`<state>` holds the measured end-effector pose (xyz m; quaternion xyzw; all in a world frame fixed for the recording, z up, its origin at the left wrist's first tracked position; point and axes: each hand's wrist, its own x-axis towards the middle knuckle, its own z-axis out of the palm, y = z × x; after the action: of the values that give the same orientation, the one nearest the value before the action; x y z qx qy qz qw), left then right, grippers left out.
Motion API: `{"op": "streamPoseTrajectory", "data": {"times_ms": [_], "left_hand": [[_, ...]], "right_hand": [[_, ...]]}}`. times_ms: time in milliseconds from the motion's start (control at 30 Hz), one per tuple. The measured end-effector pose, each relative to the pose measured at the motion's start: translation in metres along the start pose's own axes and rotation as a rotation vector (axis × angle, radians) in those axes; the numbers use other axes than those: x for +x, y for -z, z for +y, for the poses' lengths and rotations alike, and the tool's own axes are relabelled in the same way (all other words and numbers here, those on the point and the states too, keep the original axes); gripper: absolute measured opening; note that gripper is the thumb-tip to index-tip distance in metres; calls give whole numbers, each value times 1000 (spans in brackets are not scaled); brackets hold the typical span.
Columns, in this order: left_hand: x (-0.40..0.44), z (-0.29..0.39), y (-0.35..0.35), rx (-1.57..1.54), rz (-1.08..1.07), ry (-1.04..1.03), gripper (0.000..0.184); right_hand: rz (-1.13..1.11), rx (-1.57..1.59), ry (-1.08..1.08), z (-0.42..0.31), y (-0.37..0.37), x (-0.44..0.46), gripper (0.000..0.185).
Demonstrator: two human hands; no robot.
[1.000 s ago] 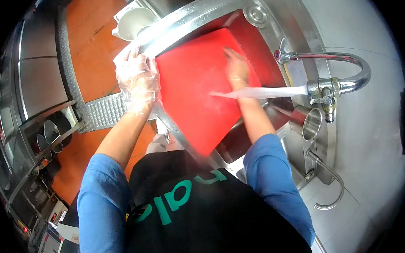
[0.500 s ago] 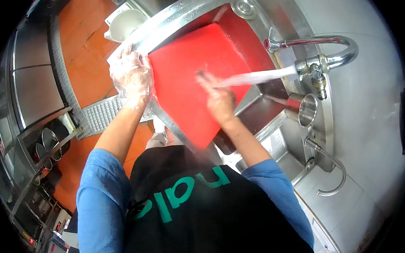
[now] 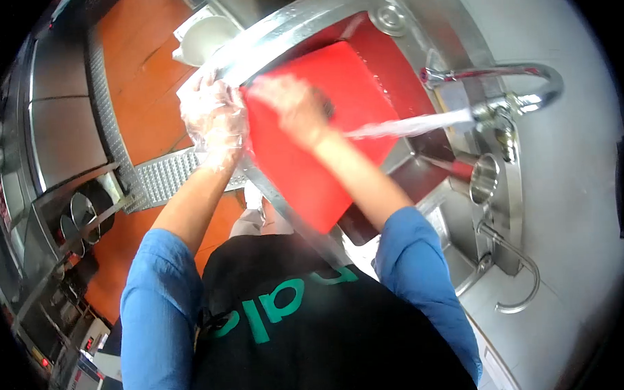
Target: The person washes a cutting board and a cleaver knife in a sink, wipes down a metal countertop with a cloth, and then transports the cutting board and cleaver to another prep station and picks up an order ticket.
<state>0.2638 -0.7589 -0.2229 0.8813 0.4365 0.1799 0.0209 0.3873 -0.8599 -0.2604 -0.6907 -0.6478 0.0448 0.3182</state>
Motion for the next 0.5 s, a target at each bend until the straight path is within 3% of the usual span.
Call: {"op": "streamPoseTrajectory", "data": {"times_ms": [33, 67, 100, 133, 200, 333, 400, 500], "left_hand": [[1, 2, 5, 2, -25, 1, 19], [0, 1, 9, -1, -49, 1, 19], [-1, -2, 4, -9, -36, 15, 18], [0, -5, 4, -1, -33, 14, 18], [0, -2, 5, -13, -25, 7, 18], [-3, -6, -3, -35, 39, 23, 16], [-1, -4, -2, -84, 58, 16, 13], [-2, -6, -1, -126, 81, 15, 10]], "right_hand": [[-207, -59, -225, 22, 13, 17, 44], [82, -122, -115, 83, -12, -8, 37], [-191, -268, -506, 110, 7, -17, 29], [-760, -534, -741, 138, 36, -23, 28], [-751, -598, -678, 155, 71, -67, 30], [-62, -255, -228, 64, 61, -39, 32], [-53, -44, -74, 20, 34, -11, 34], [-64, -210, -46, 77, -4, 2, 39]]}}
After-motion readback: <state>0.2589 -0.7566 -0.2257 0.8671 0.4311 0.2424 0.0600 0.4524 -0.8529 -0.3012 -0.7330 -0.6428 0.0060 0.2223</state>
